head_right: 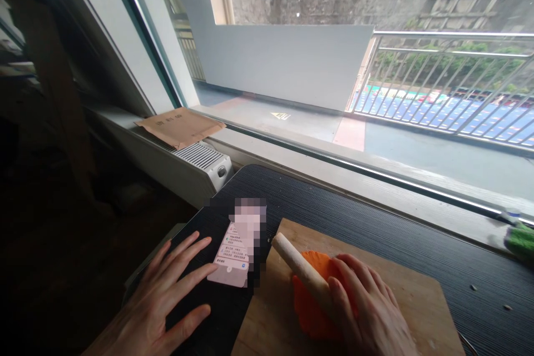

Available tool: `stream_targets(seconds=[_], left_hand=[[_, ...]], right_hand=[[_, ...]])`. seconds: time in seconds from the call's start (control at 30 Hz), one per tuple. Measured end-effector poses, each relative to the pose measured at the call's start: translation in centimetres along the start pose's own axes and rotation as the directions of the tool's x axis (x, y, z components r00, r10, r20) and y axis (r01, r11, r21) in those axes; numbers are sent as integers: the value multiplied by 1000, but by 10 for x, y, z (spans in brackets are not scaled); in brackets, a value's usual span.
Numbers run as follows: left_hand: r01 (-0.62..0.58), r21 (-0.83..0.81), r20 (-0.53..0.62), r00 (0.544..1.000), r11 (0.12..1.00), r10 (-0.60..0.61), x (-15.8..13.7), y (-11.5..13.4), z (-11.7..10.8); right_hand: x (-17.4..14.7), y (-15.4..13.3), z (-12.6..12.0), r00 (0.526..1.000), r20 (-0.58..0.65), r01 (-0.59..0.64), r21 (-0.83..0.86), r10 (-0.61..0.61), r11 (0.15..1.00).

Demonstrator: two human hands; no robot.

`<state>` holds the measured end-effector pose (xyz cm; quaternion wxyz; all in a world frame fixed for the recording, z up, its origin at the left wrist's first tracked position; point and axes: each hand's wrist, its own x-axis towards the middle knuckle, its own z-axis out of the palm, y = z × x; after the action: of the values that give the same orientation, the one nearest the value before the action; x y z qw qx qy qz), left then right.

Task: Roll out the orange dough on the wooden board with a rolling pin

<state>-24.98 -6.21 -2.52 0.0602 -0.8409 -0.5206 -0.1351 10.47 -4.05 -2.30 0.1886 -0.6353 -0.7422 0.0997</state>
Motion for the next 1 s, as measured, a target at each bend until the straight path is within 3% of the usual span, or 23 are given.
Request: stream_targets(seconds=[0.2, 0.47, 0.7, 0.8, 0.9, 1.0], left_hand=[[19, 12, -3, 1000, 1000, -19, 4, -2, 9], [240, 17, -112, 965, 971, -237, 33, -7, 15], [18, -10, -30, 999, 1000, -19, 5, 7, 5], [-13, -6, 3, 1000, 1000, 13, 6, 9, 7], [113, 24, -28, 993, 993, -112, 20, 5, 10], [286, 24, -98, 954, 958, -282, 32, 4, 11]], right_hand=[[-1, -2, -3, 1000, 11, -17, 4, 17, 1000], [0, -2, -1, 1000, 14, 0, 19, 0, 1000], [0, -4, -2, 999, 22, 29, 38, -30, 999], [-1, -4, -2, 1000, 19, 24, 45, -25, 999], [-2, -5, 0, 1000, 8, 11, 37, -11, 999], [-2, -5, 3, 1000, -4, -4, 28, 4, 1000]])
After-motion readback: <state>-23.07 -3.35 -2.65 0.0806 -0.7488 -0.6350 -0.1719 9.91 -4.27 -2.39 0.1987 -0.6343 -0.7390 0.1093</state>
